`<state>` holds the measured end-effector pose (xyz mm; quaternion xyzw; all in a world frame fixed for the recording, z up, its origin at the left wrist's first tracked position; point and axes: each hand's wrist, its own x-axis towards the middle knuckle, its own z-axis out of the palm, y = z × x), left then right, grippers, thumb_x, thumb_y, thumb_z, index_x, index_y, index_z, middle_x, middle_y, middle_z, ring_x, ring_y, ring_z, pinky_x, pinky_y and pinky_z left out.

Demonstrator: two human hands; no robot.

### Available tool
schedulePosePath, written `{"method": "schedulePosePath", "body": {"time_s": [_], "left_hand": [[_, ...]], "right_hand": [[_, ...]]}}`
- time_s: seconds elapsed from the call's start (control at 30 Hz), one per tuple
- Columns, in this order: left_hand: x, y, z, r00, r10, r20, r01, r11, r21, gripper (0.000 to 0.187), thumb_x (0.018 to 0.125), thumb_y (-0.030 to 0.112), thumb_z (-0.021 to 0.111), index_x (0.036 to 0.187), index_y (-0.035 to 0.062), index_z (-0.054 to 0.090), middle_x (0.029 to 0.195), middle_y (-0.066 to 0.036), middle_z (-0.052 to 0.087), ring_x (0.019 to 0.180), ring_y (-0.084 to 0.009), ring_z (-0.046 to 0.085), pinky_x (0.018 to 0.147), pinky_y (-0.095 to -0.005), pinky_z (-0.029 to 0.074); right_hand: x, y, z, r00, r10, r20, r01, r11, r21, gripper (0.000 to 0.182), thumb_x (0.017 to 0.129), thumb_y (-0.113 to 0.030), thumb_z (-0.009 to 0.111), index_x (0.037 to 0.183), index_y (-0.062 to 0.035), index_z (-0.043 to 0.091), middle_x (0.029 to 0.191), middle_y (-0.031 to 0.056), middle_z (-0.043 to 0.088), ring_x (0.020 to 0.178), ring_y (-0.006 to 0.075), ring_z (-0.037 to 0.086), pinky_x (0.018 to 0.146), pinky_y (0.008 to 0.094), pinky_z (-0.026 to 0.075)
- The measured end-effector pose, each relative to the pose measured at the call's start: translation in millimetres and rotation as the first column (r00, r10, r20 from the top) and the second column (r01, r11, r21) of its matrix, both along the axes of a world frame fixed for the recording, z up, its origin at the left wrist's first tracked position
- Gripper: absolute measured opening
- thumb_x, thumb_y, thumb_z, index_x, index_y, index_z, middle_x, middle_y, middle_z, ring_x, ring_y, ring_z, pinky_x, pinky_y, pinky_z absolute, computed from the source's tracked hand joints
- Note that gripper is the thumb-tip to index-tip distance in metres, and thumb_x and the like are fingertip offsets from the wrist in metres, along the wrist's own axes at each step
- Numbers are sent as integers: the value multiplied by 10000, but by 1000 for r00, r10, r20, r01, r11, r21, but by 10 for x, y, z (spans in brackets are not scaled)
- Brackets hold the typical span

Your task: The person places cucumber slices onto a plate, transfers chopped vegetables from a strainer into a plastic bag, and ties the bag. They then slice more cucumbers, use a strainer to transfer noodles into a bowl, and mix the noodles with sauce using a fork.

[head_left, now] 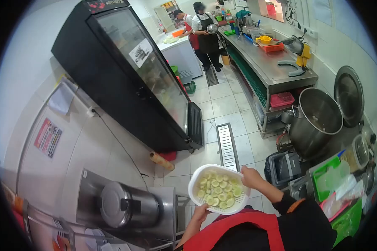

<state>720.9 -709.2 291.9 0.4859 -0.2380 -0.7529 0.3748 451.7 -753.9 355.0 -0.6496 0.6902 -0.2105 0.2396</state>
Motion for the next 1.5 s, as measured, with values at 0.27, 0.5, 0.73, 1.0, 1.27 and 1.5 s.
{"method": "schedulePosePath", "body": {"time_s": [0.27,0.5,0.73,1.0,1.27,1.5], "left_hand": [[-299,-1687,-415,995,101,-6,-100,992,81,658,659,-53,487,1284,43,303,1182,-156,481,955,-302,576,663,-449,547],[-1035,-4445,-324,962,-263,77,270,958,-97,571,708,6,541,1244,31,345,1116,-152,524,872,-256,609,602,-363,559],[-2196,-6624,1,913,-343,221,391,891,-230,571,701,5,528,1240,7,342,1088,-130,522,889,-246,587,594,-352,550],[-2431,-8265,-428,978,-208,-10,209,977,52,592,689,-6,506,1249,45,321,1070,-156,528,861,-299,605,614,-428,561],[-2028,-9905,-631,955,255,-153,-255,967,21,509,682,-9,522,1181,1,424,1035,-113,566,865,-242,603,678,-377,542],[-1839,-11830,-580,992,109,-62,-103,991,88,485,720,6,521,1193,-1,415,1059,-138,559,891,-249,601,692,-367,537]], "right_hand": [[-313,-2077,-316,983,164,-80,-149,974,172,258,650,-127,541,867,8,509,782,245,590,771,415,569,707,448,459],[-1294,-3808,-299,996,-90,-1,89,984,154,245,634,-172,598,805,-8,537,728,211,601,744,381,591,678,433,465],[-2224,-5319,-326,839,-535,102,534,845,38,222,563,-196,678,645,-47,536,622,123,573,587,256,572,564,353,455],[-2690,-7883,-179,991,-120,-65,134,955,263,254,578,-273,625,698,-51,599,719,174,610,712,334,593,669,377,471],[-1890,-10706,40,905,406,-125,-360,889,282,294,622,-275,590,775,-24,599,766,195,612,741,356,593,661,411,469],[-1818,-12258,-217,936,322,-140,-277,922,272,278,625,-229,607,805,-17,593,771,220,606,762,367,595,689,417,475]]}}
